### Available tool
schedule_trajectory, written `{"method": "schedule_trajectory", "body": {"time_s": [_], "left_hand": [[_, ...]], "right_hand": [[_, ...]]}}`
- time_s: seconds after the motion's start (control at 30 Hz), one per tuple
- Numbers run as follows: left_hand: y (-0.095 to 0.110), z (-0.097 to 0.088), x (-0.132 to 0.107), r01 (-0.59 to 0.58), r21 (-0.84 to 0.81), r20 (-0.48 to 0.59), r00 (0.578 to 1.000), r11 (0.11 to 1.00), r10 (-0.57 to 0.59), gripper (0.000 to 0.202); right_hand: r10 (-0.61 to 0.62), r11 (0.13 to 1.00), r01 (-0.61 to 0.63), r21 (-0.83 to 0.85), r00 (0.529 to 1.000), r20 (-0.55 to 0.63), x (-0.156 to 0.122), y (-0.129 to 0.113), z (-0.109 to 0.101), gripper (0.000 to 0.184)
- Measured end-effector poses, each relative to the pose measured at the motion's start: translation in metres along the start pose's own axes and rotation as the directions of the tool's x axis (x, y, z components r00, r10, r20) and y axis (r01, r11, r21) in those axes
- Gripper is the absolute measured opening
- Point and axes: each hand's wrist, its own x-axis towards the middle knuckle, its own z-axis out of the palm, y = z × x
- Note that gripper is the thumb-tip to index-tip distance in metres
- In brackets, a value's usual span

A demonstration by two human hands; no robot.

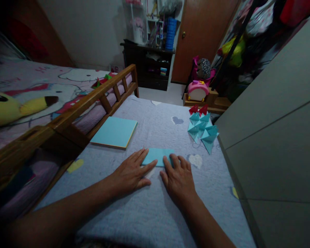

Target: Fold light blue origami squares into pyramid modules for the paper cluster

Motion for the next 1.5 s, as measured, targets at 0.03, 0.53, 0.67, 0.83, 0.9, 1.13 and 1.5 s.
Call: {"method": "schedule_trajectory", "body": {"time_s": [0.03,0.53,0.67,0.83,0.9,1.13,1.5], "left_hand": [[0.000,0.001,0.000,-0.004,0.001,-0.007,1.000,1.000,0.004,0.074],[-0.004,-0.003,-0.003,-0.042,0.011,-0.009,0.999,0.999,0.043,0.074],[-0.011,-0.005,-0.007,-0.085,-0.004,-0.014,0.996,0.996,0.085,0.075],[-0.020,-0.013,-0.019,-0.102,0.019,0.032,0.994,0.995,0.102,0.067],[-0.022,-0.015,-0.026,-0.090,0.033,0.036,0.995,0.995,0.089,0.063],[-0.024,-0.010,-0.043,-0.040,0.046,-0.055,0.998,0.998,0.043,0.049],[-0.021,-0.013,-0.040,-0.056,0.088,-0.095,0.993,0.995,0.064,0.044]], "right_hand": [[-0.005,1.000,0.005,-0.001,1.000,0.005,0.000,0.000,0.000,0.045],[-0.091,0.996,0.091,0.000,0.993,0.073,0.000,-0.008,-0.003,0.058],[-0.101,0.995,0.100,0.028,0.992,0.077,-0.001,-0.011,-0.006,0.062],[-0.129,0.992,0.129,0.010,0.985,0.111,0.000,-0.013,-0.011,0.063],[-0.139,0.990,0.138,0.017,0.984,0.114,0.000,-0.014,-0.011,0.064],[-0.131,0.991,0.127,0.043,0.985,0.113,0.005,-0.024,-0.011,0.070],[-0.155,0.988,0.156,0.004,0.977,0.147,0.000,-0.019,-0.011,0.073]]}}
